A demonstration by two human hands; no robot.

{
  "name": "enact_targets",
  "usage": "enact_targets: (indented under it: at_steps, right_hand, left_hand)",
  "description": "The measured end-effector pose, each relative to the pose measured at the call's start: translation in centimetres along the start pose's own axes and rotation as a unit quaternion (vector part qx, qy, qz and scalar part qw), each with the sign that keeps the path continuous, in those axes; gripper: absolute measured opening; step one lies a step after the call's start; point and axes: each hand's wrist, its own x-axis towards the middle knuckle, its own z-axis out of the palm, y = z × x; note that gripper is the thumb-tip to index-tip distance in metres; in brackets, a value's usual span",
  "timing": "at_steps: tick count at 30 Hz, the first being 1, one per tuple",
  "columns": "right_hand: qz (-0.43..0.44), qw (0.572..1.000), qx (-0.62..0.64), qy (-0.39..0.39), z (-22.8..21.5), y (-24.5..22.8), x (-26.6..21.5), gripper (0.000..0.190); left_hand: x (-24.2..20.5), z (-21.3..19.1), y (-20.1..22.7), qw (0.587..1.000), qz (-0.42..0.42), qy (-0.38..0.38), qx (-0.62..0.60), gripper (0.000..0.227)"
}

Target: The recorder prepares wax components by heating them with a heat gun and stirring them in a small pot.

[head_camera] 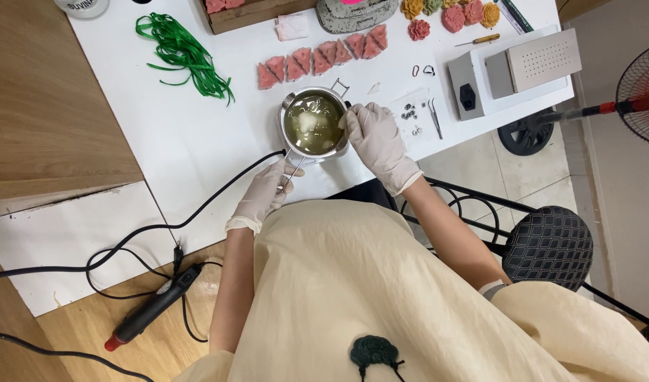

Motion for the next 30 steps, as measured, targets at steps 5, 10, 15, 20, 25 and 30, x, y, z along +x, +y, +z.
enact_targets:
  at_steps: [5, 10, 15, 20, 25, 30]
  right_hand:
    - [0.302, 0.895, 0.323, -0.053, 2.2, -0.7, -0.4, 0.027]
    - [0.261, 0.856, 0.447, -0.001, 1.3, -1.9, 0.4, 0.027]
    - [0.018, 0.992, 0.109, 0.064, -1.2, -1.7, 1.1, 0.017]
    - [0.008, 0.999, 0.030, 0.029, 0.6, -0.7, 0.0, 0.015]
    - [0.274, 0.914, 0.296, -0.032, 0.6, -2.9, -0.1, 0.020]
    - [0.080, 0.973, 0.215, 0.020, 0.3, -2.6, 0.7, 0.015]
  left_hand:
    - [0.1, 0.1, 0.1, 1.000, -0.001, -0.005, 0.010, 0.052]
    - [0.0, 0.0, 0.2, 1.000, -0.003, 0.006, 0.010, 0.052]
    - [-0.1, 0.2, 0.3, 1.000, -0.002, 0.002, 0.007, 0.052]
    - [-0.2, 0.1, 0.3, 1.000, 0.007, 0.000, 0.006, 0.052]
    - [-0.3, 0.2, 0.4, 1.000, 0.002, 0.001, 0.008, 0.052]
    - [0.1, -0.1, 0.0, 1.000, 0.014, -0.006, 0.011, 0.053]
